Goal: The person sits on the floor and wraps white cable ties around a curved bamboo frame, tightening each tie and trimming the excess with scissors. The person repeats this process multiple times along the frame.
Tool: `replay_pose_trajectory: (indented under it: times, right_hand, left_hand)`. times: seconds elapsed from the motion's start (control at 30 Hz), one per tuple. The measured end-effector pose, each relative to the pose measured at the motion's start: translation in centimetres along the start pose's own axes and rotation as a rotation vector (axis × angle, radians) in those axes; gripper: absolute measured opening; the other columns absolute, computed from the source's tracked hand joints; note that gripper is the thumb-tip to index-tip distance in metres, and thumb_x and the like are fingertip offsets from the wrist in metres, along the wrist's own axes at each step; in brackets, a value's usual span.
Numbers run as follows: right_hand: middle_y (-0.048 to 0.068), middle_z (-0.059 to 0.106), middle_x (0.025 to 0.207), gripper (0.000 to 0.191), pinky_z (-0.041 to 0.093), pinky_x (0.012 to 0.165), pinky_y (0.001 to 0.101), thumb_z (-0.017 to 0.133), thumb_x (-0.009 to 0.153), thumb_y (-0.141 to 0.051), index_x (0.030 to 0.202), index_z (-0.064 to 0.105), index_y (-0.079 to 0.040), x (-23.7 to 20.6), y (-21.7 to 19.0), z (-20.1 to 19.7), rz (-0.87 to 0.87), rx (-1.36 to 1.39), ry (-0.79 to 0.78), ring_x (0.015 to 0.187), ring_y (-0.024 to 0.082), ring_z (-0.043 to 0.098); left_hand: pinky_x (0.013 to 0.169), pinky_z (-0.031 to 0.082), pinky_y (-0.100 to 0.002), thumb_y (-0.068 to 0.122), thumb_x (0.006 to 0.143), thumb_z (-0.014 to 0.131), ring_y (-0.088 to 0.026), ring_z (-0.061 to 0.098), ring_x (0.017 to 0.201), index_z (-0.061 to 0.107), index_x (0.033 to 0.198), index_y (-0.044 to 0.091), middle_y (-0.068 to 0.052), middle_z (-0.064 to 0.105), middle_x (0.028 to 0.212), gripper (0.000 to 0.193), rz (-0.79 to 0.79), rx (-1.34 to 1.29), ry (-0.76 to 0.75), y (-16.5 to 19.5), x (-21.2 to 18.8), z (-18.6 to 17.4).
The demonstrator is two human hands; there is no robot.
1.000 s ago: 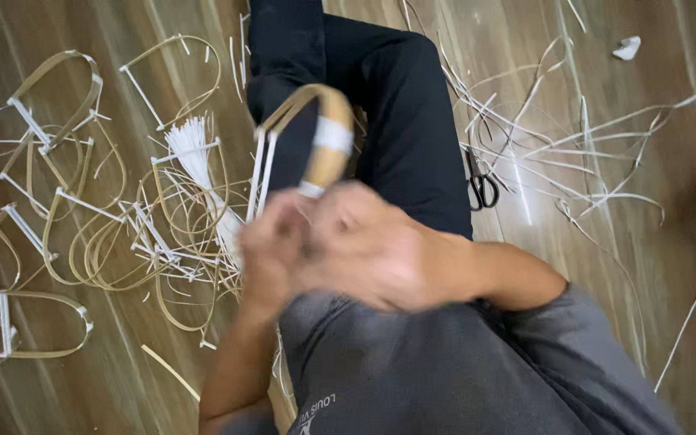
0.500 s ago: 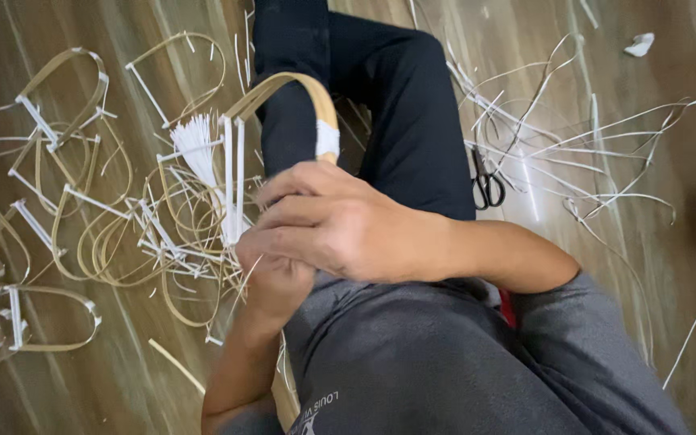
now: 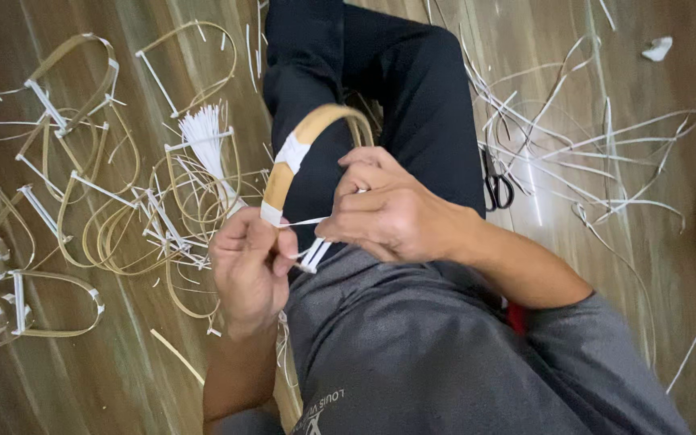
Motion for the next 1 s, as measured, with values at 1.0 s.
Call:
replay_pose_trajectory:
  times: [1.0]
  right_hand:
    - [0.012, 0.076, 0.118, 0.044, 0.062, 0.078, 0.0234, 0.066, 0.106, -0.012, 0.145, 0.054, 0.002, -4.6, 8.6, 4.2, 0.575, 0.710, 0.058, 0.093, 0.010, 0.070]
  left_hand:
    - [0.049, 0.043, -0.022, 0.014, 0.109, 0.050, -0.010, 0.053, 0.058, 0.041, 0.146, -0.001, -0.012, 0.066, 0.090, 0.040, -0.047, 0.169, 0.030, -7.0, 3.0, -1.3]
Point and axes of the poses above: each hand's wrist, its own x-axis towards the middle knuckle, its own z-axis out of the palm, y = z × x, the point moved 4 cm from there along x, towards the middle knuckle
